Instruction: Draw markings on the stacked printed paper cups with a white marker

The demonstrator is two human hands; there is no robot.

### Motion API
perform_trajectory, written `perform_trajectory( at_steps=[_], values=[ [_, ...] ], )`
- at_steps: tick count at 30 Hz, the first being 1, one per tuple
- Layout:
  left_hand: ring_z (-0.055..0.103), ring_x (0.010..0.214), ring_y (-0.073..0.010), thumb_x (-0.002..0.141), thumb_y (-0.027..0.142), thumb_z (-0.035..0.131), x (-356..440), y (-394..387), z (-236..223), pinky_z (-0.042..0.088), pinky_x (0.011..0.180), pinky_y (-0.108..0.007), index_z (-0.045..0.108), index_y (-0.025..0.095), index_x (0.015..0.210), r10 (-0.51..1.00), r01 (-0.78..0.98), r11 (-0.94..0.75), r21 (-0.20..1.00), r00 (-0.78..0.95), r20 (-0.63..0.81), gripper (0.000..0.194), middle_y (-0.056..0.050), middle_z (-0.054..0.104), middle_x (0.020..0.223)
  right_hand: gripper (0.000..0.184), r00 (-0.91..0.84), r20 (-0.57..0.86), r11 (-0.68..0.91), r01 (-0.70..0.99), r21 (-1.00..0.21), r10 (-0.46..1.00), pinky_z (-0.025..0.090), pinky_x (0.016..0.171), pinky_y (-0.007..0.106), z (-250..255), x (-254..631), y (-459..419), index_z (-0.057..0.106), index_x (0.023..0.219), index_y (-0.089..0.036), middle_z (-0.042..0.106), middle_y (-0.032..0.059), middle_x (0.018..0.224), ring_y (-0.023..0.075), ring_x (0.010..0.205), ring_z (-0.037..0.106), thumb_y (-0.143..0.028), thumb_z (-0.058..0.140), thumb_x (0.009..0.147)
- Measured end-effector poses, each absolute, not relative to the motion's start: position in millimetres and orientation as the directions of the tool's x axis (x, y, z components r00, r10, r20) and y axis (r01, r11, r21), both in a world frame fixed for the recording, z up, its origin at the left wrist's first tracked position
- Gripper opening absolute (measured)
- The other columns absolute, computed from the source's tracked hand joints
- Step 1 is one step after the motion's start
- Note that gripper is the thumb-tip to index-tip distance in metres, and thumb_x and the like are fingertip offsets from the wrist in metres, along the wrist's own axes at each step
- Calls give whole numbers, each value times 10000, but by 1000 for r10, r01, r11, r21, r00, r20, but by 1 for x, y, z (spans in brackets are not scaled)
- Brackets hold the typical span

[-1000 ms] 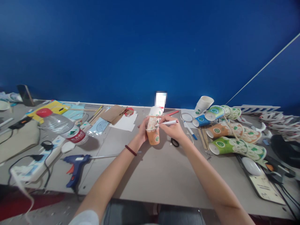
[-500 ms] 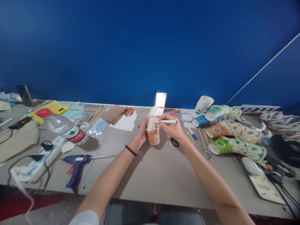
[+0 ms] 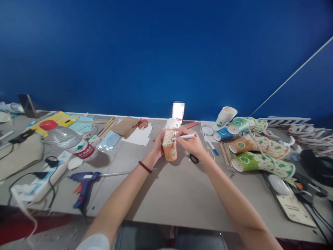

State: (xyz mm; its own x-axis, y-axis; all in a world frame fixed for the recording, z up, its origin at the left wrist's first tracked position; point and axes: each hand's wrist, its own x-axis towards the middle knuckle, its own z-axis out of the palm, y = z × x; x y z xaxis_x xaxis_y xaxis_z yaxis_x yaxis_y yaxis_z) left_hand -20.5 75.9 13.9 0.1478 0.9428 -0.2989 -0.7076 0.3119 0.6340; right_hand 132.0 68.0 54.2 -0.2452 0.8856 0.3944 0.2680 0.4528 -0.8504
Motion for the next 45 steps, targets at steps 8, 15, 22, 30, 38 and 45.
perform_trajectory(
  at_steps=[8, 15, 22, 30, 38, 45],
  values=[
    [664, 614, -186, 811, 464, 657, -21, 75, 16, 506, 616, -297, 685, 137, 936, 945, -722, 316, 616, 177, -277, 351, -58, 722, 729, 47, -238, 430, 480, 222, -849, 871, 526, 815, 359, 54, 134, 70, 623, 687, -231, 720, 25, 770, 303, 1064, 700, -217, 583, 706],
    [661, 584, -202, 861, 459, 589, -19, 74, 19, 522, 612, -325, 694, 120, 924, 938, -715, 328, 618, 166, -305, 361, -77, 718, 700, 45, -212, 472, 511, 202, -835, 856, 532, 807, 350, 51, 136, 74, 642, 740, -228, 735, 30, 809, 290, 1058, 708, -207, 602, 733],
    [666, 592, -200, 850, 446, 602, -19, 73, 22, 526, 608, -318, 696, 122, 939, 941, -714, 323, 622, 171, -293, 348, -76, 721, 711, 37, -194, 475, 509, 208, -835, 858, 537, 795, 353, 51, 135, 74, 638, 731, -223, 737, 36, 818, 297, 1048, 711, -216, 601, 730],
    [658, 601, -193, 837, 441, 628, -20, 74, 19, 518, 652, -318, 701, 124, 998, 941, -731, 321, 602, 173, -291, 363, -68, 719, 722, 53, -199, 477, 512, 204, -834, 856, 534, 821, 360, 52, 133, 71, 637, 719, -232, 728, 27, 795, 287, 1047, 707, -217, 587, 732],
    [654, 601, -182, 839, 434, 623, -19, 73, 23, 481, 595, -290, 695, 130, 883, 940, -730, 312, 608, 146, -308, 316, -61, 716, 708, 43, -229, 431, 480, 238, -844, 873, 516, 844, 376, 53, 132, 69, 638, 705, -229, 715, 34, 782, 303, 1066, 694, -226, 597, 717],
    [648, 579, -174, 816, 461, 637, -19, 74, 21, 477, 562, -277, 688, 135, 826, 938, -712, 319, 625, 145, -314, 330, -56, 709, 688, 53, -255, 401, 464, 277, -841, 880, 503, 856, 378, 56, 133, 66, 615, 684, -232, 698, 24, 754, 302, 1050, 691, -210, 570, 699]
  ],
)
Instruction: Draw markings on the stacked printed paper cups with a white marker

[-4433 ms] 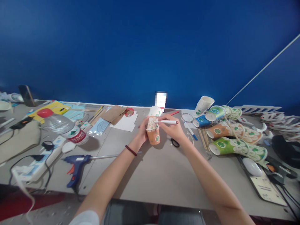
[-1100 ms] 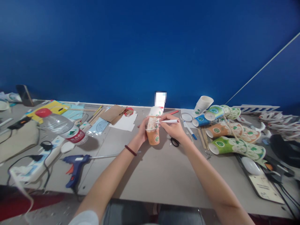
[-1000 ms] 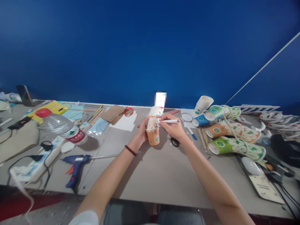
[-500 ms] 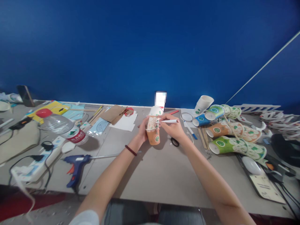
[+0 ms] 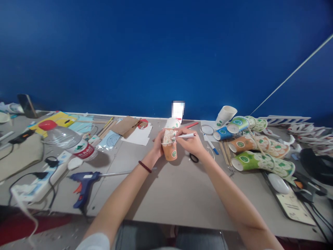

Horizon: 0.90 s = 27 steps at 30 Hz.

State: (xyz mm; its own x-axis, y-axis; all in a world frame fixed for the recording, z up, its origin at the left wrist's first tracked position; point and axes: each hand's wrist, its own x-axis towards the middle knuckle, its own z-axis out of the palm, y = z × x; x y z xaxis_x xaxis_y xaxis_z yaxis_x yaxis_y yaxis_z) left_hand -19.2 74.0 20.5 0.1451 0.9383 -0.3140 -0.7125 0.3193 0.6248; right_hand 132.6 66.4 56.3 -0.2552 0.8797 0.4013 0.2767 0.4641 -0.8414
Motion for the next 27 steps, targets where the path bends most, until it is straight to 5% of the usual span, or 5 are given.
perform_trajectory(
  at_steps=[15, 27],
  values=[
    [659, 628, -203, 845, 511, 569, -20, 77, 11, 525, 650, -332, 693, 143, 941, 936, -691, 351, 632, 255, -241, 400, -77, 719, 768, 30, -213, 370, 401, 127, -907, 904, 539, 816, 374, 59, 135, 69, 639, 733, -220, 728, 43, 832, 294, 1060, 695, -237, 620, 719],
    [647, 714, -186, 838, 397, 622, -22, 81, 2, 471, 686, -285, 704, 151, 892, 966, -666, 256, 701, 149, -211, 265, -54, 719, 813, 32, -173, 419, 442, 130, -887, 891, 524, 798, 350, 59, 137, 70, 645, 775, -216, 743, 43, 923, 229, 903, 696, -243, 629, 772]
  ],
)
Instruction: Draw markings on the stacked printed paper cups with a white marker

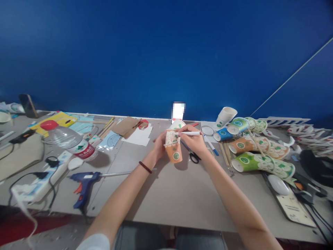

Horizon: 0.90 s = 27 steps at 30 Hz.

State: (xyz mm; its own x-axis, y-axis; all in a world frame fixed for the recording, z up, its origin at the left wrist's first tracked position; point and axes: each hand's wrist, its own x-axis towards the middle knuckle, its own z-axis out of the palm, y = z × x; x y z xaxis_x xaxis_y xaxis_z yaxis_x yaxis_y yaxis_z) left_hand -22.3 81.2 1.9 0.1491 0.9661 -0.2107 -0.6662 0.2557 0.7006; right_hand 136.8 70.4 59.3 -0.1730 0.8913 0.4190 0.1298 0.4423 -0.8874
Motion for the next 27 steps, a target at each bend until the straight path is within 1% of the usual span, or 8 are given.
perform_trajectory(
  at_steps=[2, 5, 8, 11, 15, 21, 27],
  values=[
    [651, 713, -196, 834, 403, 618, -22, 80, 4, 470, 690, -294, 709, 153, 907, 960, -673, 276, 686, 160, -229, 276, -62, 723, 815, 42, -168, 418, 442, 142, -886, 893, 522, 789, 345, 60, 136, 70, 642, 777, -216, 741, 41, 905, 228, 892, 694, -256, 630, 774],
    [652, 692, -212, 841, 455, 597, -22, 77, 7, 472, 696, -313, 717, 139, 932, 943, -673, 328, 663, 193, -271, 350, -78, 722, 785, 59, -180, 427, 456, 165, -875, 886, 521, 785, 344, 59, 135, 69, 648, 787, -214, 734, 39, 888, 225, 876, 689, -267, 628, 773],
    [647, 672, -200, 844, 461, 601, -21, 77, 8, 469, 690, -307, 718, 137, 923, 940, -664, 334, 669, 179, -291, 353, -70, 720, 765, 71, -192, 438, 470, 180, -864, 878, 522, 784, 345, 59, 134, 69, 657, 794, -211, 732, 41, 895, 220, 865, 685, -269, 622, 771],
    [649, 677, -186, 828, 425, 637, -20, 78, 6, 465, 686, -293, 714, 141, 920, 949, -661, 309, 684, 163, -271, 308, -64, 727, 787, 79, -185, 430, 461, 186, -868, 884, 526, 788, 347, 59, 134, 69, 656, 801, -216, 737, 45, 917, 224, 876, 686, -282, 629, 767],
    [649, 670, -189, 815, 435, 655, -21, 79, 4, 467, 677, -293, 716, 152, 930, 951, -670, 304, 677, 175, -254, 312, -61, 731, 783, 83, -171, 437, 466, 217, -858, 883, 528, 783, 347, 57, 136, 71, 658, 817, -222, 738, 42, 928, 230, 892, 686, -289, 637, 773],
    [645, 642, -184, 837, 452, 626, -22, 78, 9, 471, 643, -289, 723, 151, 906, 952, -678, 298, 672, 155, -265, 323, -62, 729, 759, 72, -173, 457, 488, 275, -828, 873, 530, 781, 351, 55, 138, 73, 669, 814, -226, 745, 39, 916, 235, 883, 690, -280, 639, 776],
    [664, 658, -185, 834, 440, 634, -23, 77, 11, 484, 640, -278, 710, 142, 923, 955, -691, 291, 661, 166, -247, 320, -69, 737, 787, 86, -194, 431, 473, 332, -816, 881, 544, 771, 361, 56, 135, 69, 695, 798, -243, 760, 32, 890, 248, 878, 698, -299, 640, 763]
  ],
)
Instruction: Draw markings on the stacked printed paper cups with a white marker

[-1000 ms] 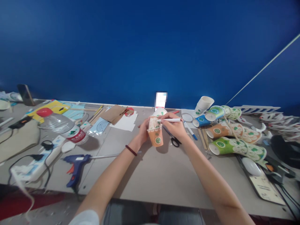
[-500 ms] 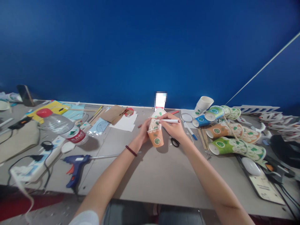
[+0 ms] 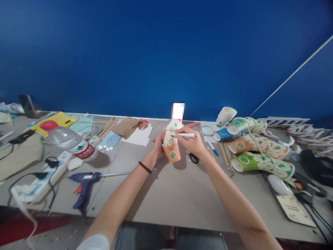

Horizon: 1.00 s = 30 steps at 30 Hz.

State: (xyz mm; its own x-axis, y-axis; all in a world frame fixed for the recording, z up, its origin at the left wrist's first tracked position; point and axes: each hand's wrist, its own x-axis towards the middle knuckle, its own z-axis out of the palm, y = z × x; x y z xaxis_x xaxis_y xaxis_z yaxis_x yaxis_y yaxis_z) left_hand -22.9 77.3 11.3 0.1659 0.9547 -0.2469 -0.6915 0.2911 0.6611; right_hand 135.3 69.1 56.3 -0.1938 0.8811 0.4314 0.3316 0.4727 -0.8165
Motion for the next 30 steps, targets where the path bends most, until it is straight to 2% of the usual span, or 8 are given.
perform_trajectory(
  at_steps=[7, 17, 22, 30],
  values=[
    [679, 731, -201, 852, 470, 603, -23, 77, 11, 485, 669, -287, 706, 137, 1001, 968, -656, 252, 711, 181, -177, 379, -82, 744, 861, 86, -172, 408, 442, 385, -810, 897, 555, 795, 384, 54, 132, 67, 722, 806, -278, 766, 18, 880, 266, 896, 705, -326, 674, 754],
    [678, 722, -202, 839, 485, 613, -22, 74, 14, 486, 670, -290, 709, 130, 982, 965, -649, 262, 714, 162, -207, 395, -88, 746, 860, 103, -173, 401, 436, 400, -806, 900, 549, 821, 400, 52, 131, 69, 724, 823, -279, 770, 17, 923, 268, 900, 708, -343, 671, 763],
    [667, 694, -205, 826, 480, 617, -21, 78, 11, 484, 669, -301, 708, 134, 972, 959, -661, 279, 697, 161, -231, 387, -80, 738, 813, 91, -170, 409, 443, 382, -811, 897, 547, 798, 374, 54, 131, 67, 718, 804, -268, 770, 20, 913, 256, 882, 707, -313, 654, 756],
    [669, 720, -209, 836, 479, 581, -22, 79, 10, 484, 672, -304, 715, 130, 965, 954, -644, 294, 707, 151, -259, 395, -82, 747, 844, 94, -184, 413, 452, 365, -814, 892, 535, 766, 333, 56, 132, 67, 691, 767, -233, 763, 32, 876, 241, 865, 702, -268, 613, 729]
  ],
)
